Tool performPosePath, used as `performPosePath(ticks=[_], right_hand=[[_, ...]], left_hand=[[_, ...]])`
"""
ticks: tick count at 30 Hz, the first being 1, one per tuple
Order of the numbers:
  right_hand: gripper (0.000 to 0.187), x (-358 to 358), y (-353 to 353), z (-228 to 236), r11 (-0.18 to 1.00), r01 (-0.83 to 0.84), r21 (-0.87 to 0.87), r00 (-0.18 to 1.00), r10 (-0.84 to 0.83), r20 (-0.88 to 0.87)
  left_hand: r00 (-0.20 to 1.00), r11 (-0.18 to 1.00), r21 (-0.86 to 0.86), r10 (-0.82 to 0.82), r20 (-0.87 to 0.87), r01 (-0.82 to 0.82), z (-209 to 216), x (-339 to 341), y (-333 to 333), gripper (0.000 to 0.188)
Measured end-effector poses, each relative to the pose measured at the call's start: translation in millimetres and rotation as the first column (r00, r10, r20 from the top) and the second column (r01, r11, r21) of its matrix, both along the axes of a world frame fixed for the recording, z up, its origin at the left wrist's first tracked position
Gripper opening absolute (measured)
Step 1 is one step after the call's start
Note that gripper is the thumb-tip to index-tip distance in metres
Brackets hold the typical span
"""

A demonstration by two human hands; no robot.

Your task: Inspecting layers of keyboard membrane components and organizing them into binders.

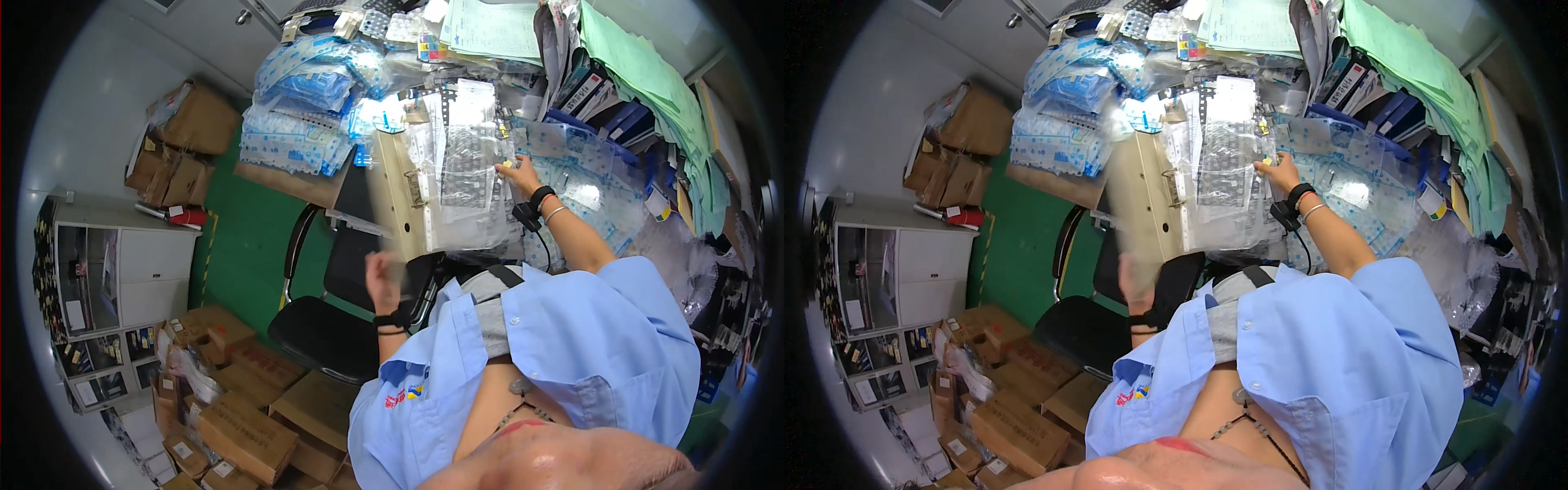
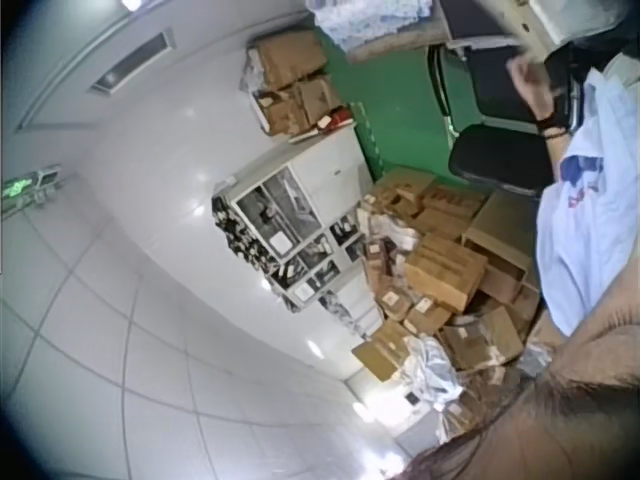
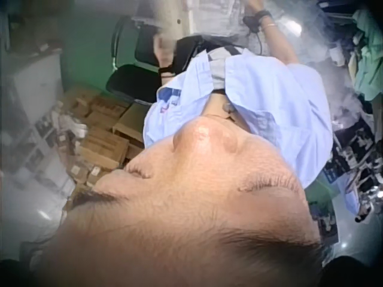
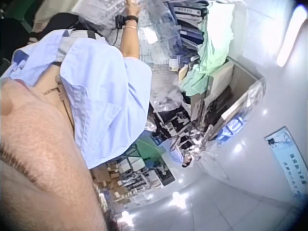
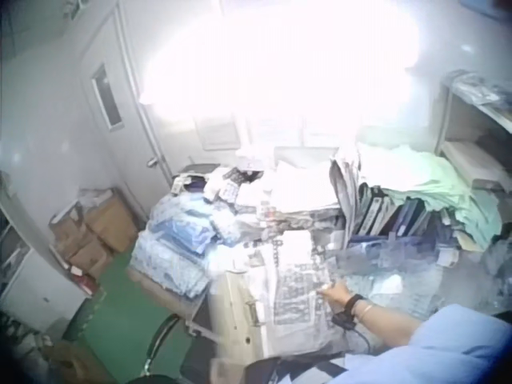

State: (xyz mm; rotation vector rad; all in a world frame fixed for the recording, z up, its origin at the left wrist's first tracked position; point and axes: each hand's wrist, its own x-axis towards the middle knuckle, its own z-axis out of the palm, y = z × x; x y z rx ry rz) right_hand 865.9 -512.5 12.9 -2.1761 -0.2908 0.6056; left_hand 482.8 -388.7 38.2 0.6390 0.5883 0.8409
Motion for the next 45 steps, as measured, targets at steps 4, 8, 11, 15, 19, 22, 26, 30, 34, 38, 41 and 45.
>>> performPosePath(ticks=[4,8,11,15,19,22,26,30,34,38,41,45], right_hand=[[0.075,49.3,-23.7,-42.9,0.974,-0.115,0.195,0.966,0.156,-0.207],[0.038,61.6,-28.9,-64.0,0.887,-0.065,0.457,0.847,0.291,-0.445],[0.049,46.5,-44.2,-50.3,0.875,-0.401,0.271,0.887,0.445,-0.122],[0.072,0.9,-6.7,-4.0,0.919,0.094,0.382,0.915,0.072,-0.396],[0.092,0.0,-26.4,6.7,0.96,0.013,0.279,0.953,0.072,-0.296],[0.089,-9.1,-38.3,13.4,0.928,0.058,0.367,0.964,0.044,-0.263],[0.091,-18.7,-57.9,41.1,0.802,0.114,0.587,0.893,0.175,-0.414],[0.075,-37.1,-72.9,61.3,0.699,0.262,0.666,0.896,0.081,-0.437],[0.063,-62.1,-96.7,79.1,0.576,0.25,0.778,0.91,0.135,-0.392],[0.056,-107.8,-135.6,125.4,0.563,0.209,0.8,0.973,-0.036,-0.229],[0.063,-135.4,-178.0,150.8,0.626,0.121,0.77,0.99,-0.015,-0.144],[0.064,-172.3,-211.2,149.7,0.689,0.001,0.725,0.999,0.029,-0.029]], left_hand=[[0.627,0.784,0.46,0.119,-0.77,0.416,-7.3,93.4,28.1,0.063],[0.685,0.719,0.444,-0.061,-0.726,0.535,-55.7,129.0,78.7,0.068],[0.62,0.71,0.222,-0.367,-0.693,0.668,-52.3,145.9,82.1,0.047],[0.572,0.613,-0.088,-0.771,-0.279,0.785,2.1,126.4,92.3,0.059],[0.609,0.632,0.069,-0.704,-0.366,0.772,-23.5,137.9,93.8,0.061],[0.649,0.633,0.18,-0.668,-0.364,0.753,-6.7,138.1,80.6,0.063],[0.788,0.684,0.391,-0.543,-0.291,0.616,14.9,123.1,48.4,0.065],[0.88,0.702,0.542,-0.438,-0.183,0.462,66.6,112.3,-13.4,0.075],[0.917,0.672,0.633,-0.357,-0.179,0.385,99.8,93.7,-40.9,0.079],[0.947,0.532,0.785,-0.217,-0.238,0.319,102.3,52.5,-55.2,0.075],[0.945,0.626,0.713,-0.14,-0.297,0.317,133.5,8.8,-128.4,0.068],[0.946,0.769,0.572,-0.131,-0.297,0.286,152.4,-39.4,-208.9,0.064]])
